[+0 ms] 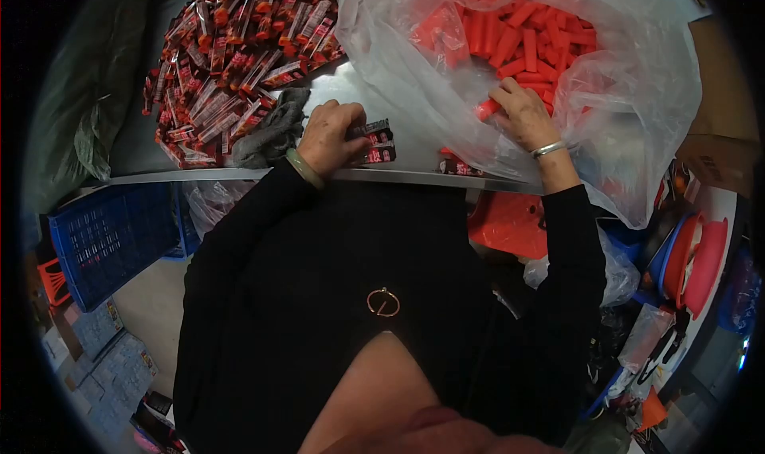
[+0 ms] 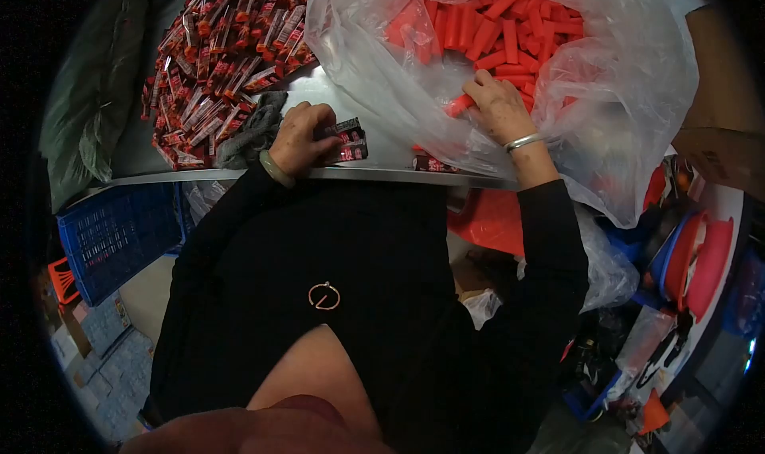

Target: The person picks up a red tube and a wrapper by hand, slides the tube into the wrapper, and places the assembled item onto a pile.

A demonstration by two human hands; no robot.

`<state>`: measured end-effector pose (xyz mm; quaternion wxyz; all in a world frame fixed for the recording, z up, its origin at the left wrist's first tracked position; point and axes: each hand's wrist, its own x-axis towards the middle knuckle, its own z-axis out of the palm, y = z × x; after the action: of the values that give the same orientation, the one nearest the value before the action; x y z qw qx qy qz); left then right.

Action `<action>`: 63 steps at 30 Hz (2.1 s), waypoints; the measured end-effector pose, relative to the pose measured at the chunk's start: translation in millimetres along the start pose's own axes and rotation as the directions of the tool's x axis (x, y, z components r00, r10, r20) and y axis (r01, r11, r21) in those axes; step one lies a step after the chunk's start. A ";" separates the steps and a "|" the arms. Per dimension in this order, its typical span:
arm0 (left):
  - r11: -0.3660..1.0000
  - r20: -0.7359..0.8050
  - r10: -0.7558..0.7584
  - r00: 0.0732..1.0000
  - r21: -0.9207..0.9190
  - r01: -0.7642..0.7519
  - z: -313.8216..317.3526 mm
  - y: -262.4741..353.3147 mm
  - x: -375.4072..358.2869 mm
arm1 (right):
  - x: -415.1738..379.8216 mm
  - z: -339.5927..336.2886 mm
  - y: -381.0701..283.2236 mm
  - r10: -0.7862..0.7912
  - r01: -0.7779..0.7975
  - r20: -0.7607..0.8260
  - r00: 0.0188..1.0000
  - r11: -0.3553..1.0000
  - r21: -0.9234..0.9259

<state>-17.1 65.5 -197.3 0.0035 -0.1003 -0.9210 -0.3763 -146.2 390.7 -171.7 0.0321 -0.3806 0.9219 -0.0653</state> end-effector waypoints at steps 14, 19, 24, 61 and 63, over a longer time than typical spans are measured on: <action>0.915 0.057 0.240 0.969 0.320 -0.246 -2.5 -6.5 0.6 | -1.7 -35.8 3.4 0.224 -0.122 -0.274 0.935 0.930 0.346; 0.866 0.094 0.277 0.956 0.405 -0.291 -8.8 4.6 0.2 | 6.3 -41.8 -25.7 0.442 -0.313 0.064 0.895 0.518 0.796; 0.888 -0.080 0.369 0.926 0.324 -0.326 -13.8 7.0 -0.4 | 15.3 -44.2 -58.0 0.360 -0.105 0.011 0.933 0.245 0.964; 0.129 0.356 -0.018 0.934 -0.926 0.356 -26.1 33.5 5.0 | 40.1 -32.9 -142.3 0.242 -0.017 0.028 0.970 -0.049 0.999; 0.062 0.369 -0.002 0.930 -0.928 0.368 -28.4 37.3 3.8 | 41.9 -35.2 -135.8 0.230 -0.003 0.020 0.973 -0.075 0.997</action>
<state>-15.8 72.5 -150.9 -0.2389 -0.0065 -0.4195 -0.8757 -85.0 269.2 -117.6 0.2325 -0.1494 0.6104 -0.7423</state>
